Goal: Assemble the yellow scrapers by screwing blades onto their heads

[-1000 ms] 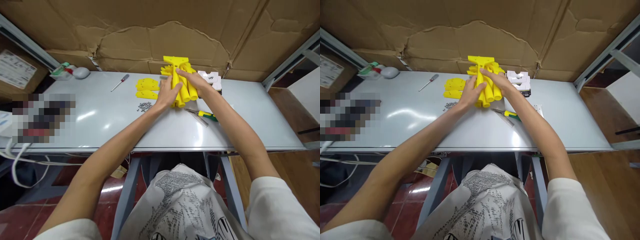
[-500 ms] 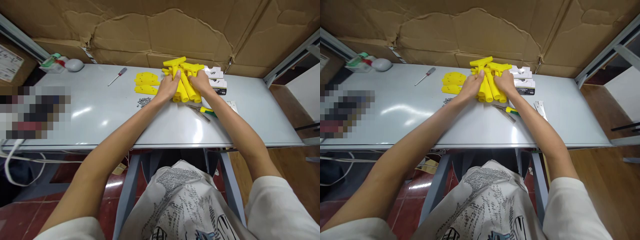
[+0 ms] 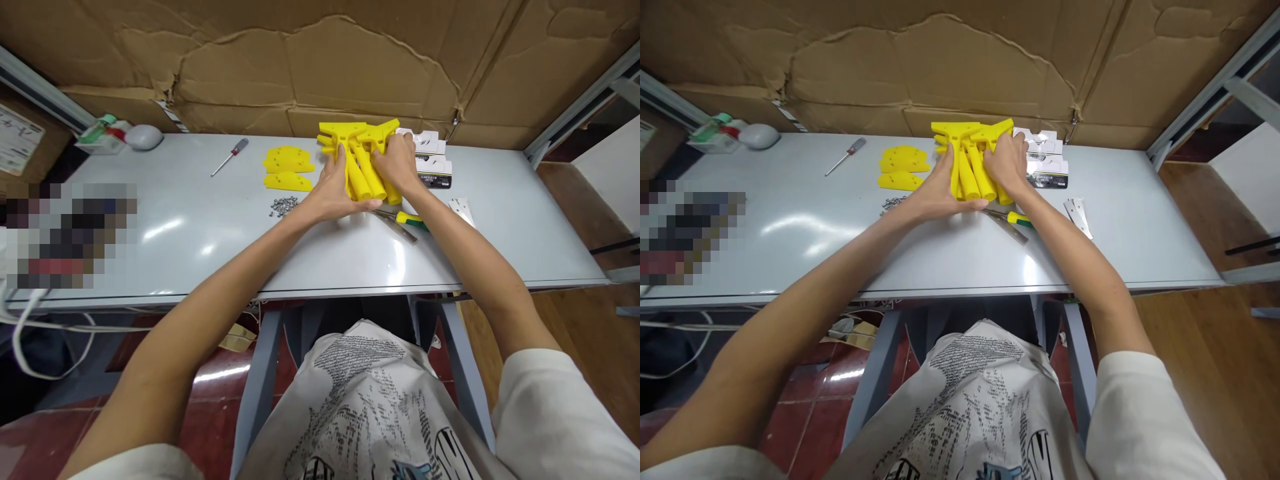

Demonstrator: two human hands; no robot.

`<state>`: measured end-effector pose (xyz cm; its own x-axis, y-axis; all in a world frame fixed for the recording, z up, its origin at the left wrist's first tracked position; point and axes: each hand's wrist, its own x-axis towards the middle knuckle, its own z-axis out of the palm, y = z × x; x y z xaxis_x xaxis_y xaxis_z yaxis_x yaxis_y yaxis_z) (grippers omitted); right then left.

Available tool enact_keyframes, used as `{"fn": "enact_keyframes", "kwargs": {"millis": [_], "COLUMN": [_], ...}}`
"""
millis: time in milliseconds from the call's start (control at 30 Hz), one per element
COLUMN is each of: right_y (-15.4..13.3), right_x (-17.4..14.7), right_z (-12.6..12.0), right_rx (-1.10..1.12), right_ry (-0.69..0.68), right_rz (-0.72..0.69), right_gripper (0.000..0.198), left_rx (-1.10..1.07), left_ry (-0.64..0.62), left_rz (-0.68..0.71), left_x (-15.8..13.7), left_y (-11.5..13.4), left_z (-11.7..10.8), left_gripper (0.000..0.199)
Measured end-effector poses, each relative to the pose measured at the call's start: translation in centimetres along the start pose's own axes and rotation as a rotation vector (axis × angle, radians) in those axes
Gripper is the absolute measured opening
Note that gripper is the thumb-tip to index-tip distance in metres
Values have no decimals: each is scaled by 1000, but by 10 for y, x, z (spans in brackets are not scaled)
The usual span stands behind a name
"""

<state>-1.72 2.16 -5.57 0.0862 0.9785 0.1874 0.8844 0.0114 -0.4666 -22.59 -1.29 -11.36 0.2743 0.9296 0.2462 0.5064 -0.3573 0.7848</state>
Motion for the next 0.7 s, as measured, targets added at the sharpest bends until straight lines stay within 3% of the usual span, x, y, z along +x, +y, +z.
{"fn": "enact_keyframes", "kwargs": {"millis": [100,267,367,533,633,700], "right_y": [-5,-6,-10,-16,1,27], "right_x": [-3,11,23,33,30,26], "right_z": [-6,-18,-18,-24,-49,-74], "right_rx": [-22,19,45,49,18,-41], "right_ry": [0,-28,-42,-52,-57,-59], "right_rz": [12,-6,-5,-31,-90,-133], "right_gripper": [29,29,37,41,33,42], "left_rx": [63,87,69,-38,-8,49], "left_ry": [-78,-99,-123,-117,-89,-71], "left_rz": [-49,-83,-74,-176,-238,-243], "left_x": [2,10,16,28,32,29], "left_y": [10,20,19,26,32,34], "left_z": [-9,-25,-28,-26,-24,-23], "left_gripper": [188,196,187,152,145,143]}}
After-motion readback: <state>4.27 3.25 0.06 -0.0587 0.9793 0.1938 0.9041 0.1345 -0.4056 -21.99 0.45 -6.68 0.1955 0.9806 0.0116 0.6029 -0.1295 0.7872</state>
